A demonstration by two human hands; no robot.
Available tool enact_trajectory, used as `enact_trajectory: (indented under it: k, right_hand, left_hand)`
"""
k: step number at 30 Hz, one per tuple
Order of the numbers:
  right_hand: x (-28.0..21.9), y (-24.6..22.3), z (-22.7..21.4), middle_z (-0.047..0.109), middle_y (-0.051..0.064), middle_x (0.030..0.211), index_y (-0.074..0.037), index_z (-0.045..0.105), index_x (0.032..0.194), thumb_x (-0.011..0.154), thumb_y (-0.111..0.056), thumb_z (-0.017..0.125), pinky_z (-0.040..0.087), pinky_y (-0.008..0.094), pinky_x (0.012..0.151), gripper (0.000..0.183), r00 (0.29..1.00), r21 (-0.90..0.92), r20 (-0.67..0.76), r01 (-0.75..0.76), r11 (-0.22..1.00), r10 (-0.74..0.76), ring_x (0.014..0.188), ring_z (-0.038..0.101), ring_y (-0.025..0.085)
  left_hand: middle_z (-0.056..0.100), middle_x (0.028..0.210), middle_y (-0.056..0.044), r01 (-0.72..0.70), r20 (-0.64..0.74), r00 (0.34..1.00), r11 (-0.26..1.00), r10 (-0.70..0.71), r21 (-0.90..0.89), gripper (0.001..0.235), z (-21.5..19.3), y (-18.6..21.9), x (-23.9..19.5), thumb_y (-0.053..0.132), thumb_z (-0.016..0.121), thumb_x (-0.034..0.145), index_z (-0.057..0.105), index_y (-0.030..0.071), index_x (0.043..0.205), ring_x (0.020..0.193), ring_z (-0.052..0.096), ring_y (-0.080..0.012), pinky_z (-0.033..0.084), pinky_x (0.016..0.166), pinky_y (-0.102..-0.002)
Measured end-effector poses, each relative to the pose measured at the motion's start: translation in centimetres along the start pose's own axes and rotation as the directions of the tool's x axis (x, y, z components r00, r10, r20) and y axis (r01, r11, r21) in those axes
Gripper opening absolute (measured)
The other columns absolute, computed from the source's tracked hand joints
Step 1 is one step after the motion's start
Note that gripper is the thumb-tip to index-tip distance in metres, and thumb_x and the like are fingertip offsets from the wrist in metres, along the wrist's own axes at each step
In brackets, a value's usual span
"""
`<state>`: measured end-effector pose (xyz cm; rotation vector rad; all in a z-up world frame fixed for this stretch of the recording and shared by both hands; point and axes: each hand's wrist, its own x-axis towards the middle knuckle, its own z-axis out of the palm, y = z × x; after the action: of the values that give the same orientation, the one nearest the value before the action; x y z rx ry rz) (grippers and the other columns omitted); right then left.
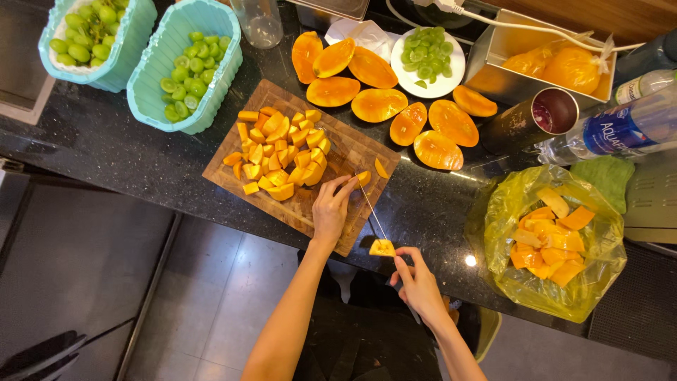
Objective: The person cuts papaya halves into cubes on a wooden cutting board using a knife. The cubed pieces are placed on the board, and the peels are placed in a plastic bag. The person handles the knife and papaya throughout the clip.
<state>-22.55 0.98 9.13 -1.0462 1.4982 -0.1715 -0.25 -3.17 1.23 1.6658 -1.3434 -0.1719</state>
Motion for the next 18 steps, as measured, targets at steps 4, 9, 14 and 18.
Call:
enact_trajectory:
  k: [4, 9, 14, 18]
  right_hand:
    - [0.1, 1.2, -0.1, 0.06, 0.007, 0.067, -0.016, 0.057, 0.125, 0.103, -0.032, 0.051, 0.032, 0.027, 0.039, 0.028, 0.996, 0.122, 0.081, -0.033, 0.992, 0.023, 0.042, 0.044, 0.01]
    - [-2.2, 3.5, -6.8, 0.06, 0.008, 0.067, -0.015, 0.058, 0.122, 0.101, -0.033, 0.05, 0.025, 0.026, 0.037, 0.028, 0.98, 0.355, 0.176, -0.146, 0.924, 0.087, 0.04, 0.039, 0.011]
    - [-1.3, 7.6, -17.5, 0.058, 0.008, 0.065, -0.002, 0.054, 0.109, 0.106, -0.036, 0.042, 0.027, 0.029, 0.037, 0.035, 0.93, 0.503, -0.368, 0.205, 0.839, -0.007, 0.042, 0.04, 0.012]
    - [0.7, 9.9, -23.7, 0.056, 0.007, 0.065, 0.003, 0.055, 0.097, 0.114, -0.044, 0.035, 0.028, 0.028, 0.04, 0.053, 0.948, 0.659, -0.176, 0.312, 0.684, -0.263, 0.043, 0.037, 0.01]
  left_hand:
    - [0.069, 0.119, -0.004, 0.0, -0.019, 1.0, 1.0, 0.0, -0.014, 0.028, -0.5, 0.3, 0.2, 0.004, 0.074, 0.089, 0.073, 0.01, 0.116, 0.109, 0.066, -0.0278, 0.055, 0.091, -0.038]
    - [0.066, 0.122, -0.01, -0.146, 0.067, 0.987, 0.989, 0.148, -0.02, 0.031, 1.6, 0.0, 1.6, 0.011, 0.073, 0.087, 0.066, 0.006, 0.117, 0.114, 0.06, -0.0329, 0.048, 0.1, -0.044]
    - [0.061, 0.124, -0.01, -0.577, 0.371, 0.789, 0.798, 0.489, 0.175, 0.027, 3.5, -3.3, 4.7, 0.014, 0.068, 0.086, 0.067, 0.012, 0.113, 0.122, 0.055, -0.0353, 0.043, 0.11, -0.05]
    - [0.061, 0.133, -0.012, -0.327, 0.167, 0.945, 0.852, 0.282, 0.409, 0.03, 3.6, -3.8, 5.7, 0.016, 0.065, 0.094, 0.065, 0.01, 0.124, 0.127, 0.054, -0.0337, 0.043, 0.108, -0.05]
